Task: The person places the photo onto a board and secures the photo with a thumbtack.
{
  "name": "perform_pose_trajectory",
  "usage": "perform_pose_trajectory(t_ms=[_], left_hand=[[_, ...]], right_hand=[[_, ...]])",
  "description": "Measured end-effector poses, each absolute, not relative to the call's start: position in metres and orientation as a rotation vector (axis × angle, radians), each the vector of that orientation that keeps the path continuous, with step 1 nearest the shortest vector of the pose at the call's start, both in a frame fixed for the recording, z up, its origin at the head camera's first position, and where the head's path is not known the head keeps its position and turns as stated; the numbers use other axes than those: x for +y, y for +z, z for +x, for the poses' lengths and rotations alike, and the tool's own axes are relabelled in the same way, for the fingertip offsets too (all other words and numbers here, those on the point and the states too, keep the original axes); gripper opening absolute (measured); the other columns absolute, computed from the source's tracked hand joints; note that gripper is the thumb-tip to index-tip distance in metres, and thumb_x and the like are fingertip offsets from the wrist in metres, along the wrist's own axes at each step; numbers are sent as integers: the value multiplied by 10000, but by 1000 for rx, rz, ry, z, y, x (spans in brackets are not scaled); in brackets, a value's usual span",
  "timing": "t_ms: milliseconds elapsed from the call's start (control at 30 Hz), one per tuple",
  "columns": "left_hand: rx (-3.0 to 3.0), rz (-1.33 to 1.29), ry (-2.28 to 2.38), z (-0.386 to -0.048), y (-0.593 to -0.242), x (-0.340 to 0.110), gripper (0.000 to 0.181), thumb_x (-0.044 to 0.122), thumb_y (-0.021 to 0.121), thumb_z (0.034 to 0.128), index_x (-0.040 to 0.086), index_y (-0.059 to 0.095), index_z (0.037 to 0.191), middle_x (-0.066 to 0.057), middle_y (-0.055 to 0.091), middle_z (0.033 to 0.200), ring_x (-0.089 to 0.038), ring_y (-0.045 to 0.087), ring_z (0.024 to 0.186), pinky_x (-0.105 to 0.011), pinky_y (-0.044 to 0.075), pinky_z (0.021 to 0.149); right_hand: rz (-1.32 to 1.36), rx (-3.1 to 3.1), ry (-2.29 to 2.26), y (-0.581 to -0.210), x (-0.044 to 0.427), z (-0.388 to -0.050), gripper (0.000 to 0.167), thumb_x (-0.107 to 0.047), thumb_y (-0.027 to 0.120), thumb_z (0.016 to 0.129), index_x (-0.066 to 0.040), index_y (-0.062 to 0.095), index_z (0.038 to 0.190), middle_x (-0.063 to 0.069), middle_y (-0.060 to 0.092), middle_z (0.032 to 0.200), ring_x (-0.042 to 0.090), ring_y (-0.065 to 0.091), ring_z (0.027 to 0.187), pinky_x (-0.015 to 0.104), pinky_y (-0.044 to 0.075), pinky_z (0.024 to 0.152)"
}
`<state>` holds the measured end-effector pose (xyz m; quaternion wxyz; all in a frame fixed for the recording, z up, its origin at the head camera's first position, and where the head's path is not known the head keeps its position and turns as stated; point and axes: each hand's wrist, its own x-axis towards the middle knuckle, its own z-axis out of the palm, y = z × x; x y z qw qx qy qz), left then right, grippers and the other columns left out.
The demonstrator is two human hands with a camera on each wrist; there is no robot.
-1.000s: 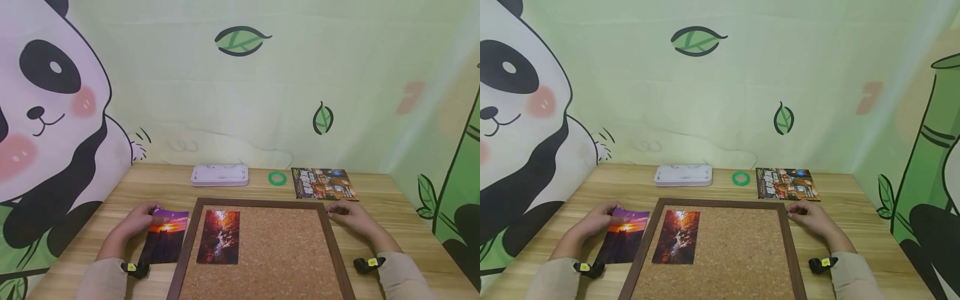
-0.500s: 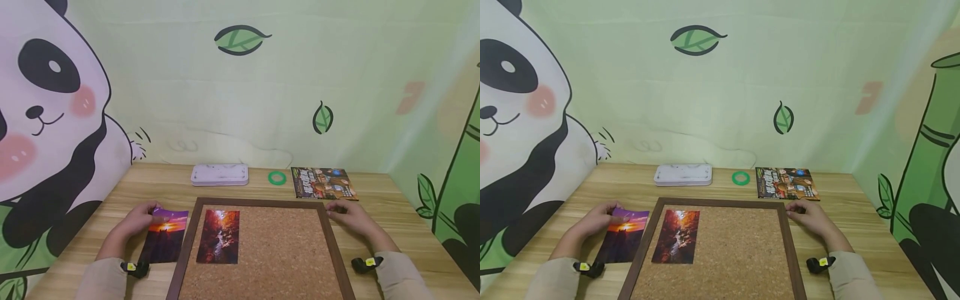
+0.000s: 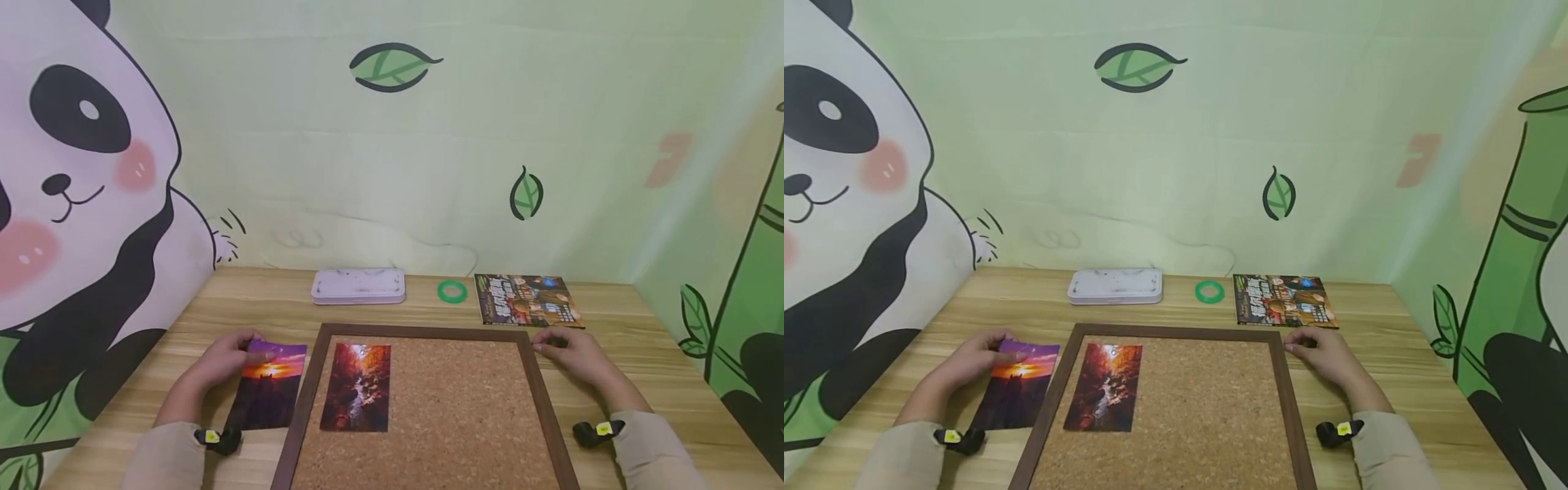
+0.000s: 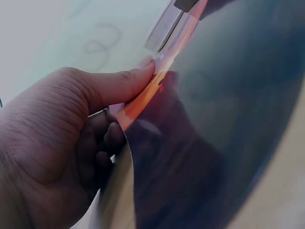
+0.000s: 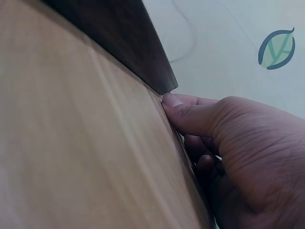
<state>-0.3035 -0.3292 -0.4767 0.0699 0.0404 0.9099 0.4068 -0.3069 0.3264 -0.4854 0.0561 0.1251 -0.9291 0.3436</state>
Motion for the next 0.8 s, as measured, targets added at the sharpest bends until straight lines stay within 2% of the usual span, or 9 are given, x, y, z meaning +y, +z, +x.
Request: perform_pose_trajectory(t_ms=[100,233,333,433,500,600,700,800], left_hand=[[2767,69,1309,-304,-479,-336,419,422,704,929,82,664,1171,-89,640,1054,-257,548,960,-388,427,816],[2731,-115,1667,-303,-478,-347,549,482,703,917,70,640,1275,-8,658,1001,-185,588,854,-310,490,706],[2625,-249,2002,-302,-473,-352,473,433,726,911,116,656,1255,109,680,929,-100,612,765,-250,515,643],[2465,-293,2279,-303,-467,-353,305,352,741,916,190,689,1169,149,702,896,-53,634,743,-207,529,639],[2318,-253,2406,-305,-462,-350,209,285,741,922,221,693,1115,123,711,887,-57,643,731,-205,537,632],[2231,-98,2419,-309,-452,-337,168,212,723,938,216,687,1102,78,718,889,-78,643,705,-215,543,630],[2273,134,2285,-311,-439,-312,210,166,696,959,136,662,1164,35,728,920,-110,651,698,-251,561,647],[2399,330,2095,-311,-423,-280,296,162,698,961,39,638,1224,-6,728,930,-133,665,691,-294,575,649]], right_hand=[[355,-2820,1073,-484,327,-307,147,-250,713,951,-125,740,1025,25,710,1000,205,607,961,418,468,829],[316,-2812,1134,-483,329,-307,203,-308,686,968,-130,741,1048,25,715,1027,211,623,1002,424,470,869],[300,-2808,1156,-483,332,-308,249,-340,670,977,-122,736,1077,40,716,1056,226,624,1033,437,465,893],[276,-2796,1189,-482,333,-308,295,-370,662,978,-107,728,1096,62,710,1075,232,615,1040,420,463,883],[248,-2779,1272,-479,334,-308,325,-375,661,978,-86,716,1115,92,695,1091,239,603,1025,396,472,853],[204,-2754,1389,-471,332,-306,372,-395,652,979,-72,694,1158,120,666,1130,239,585,1007,355,487,806],[230,-2740,1389,-461,326,-306,401,-409,650,977,-69,688,1188,112,671,1150,230,597,1025,347,496,824],[328,-2726,1315,-449,316,-309,406,-408,651,977,-63,696,1185,88,694,1153,236,614,1077,394,485,889]])
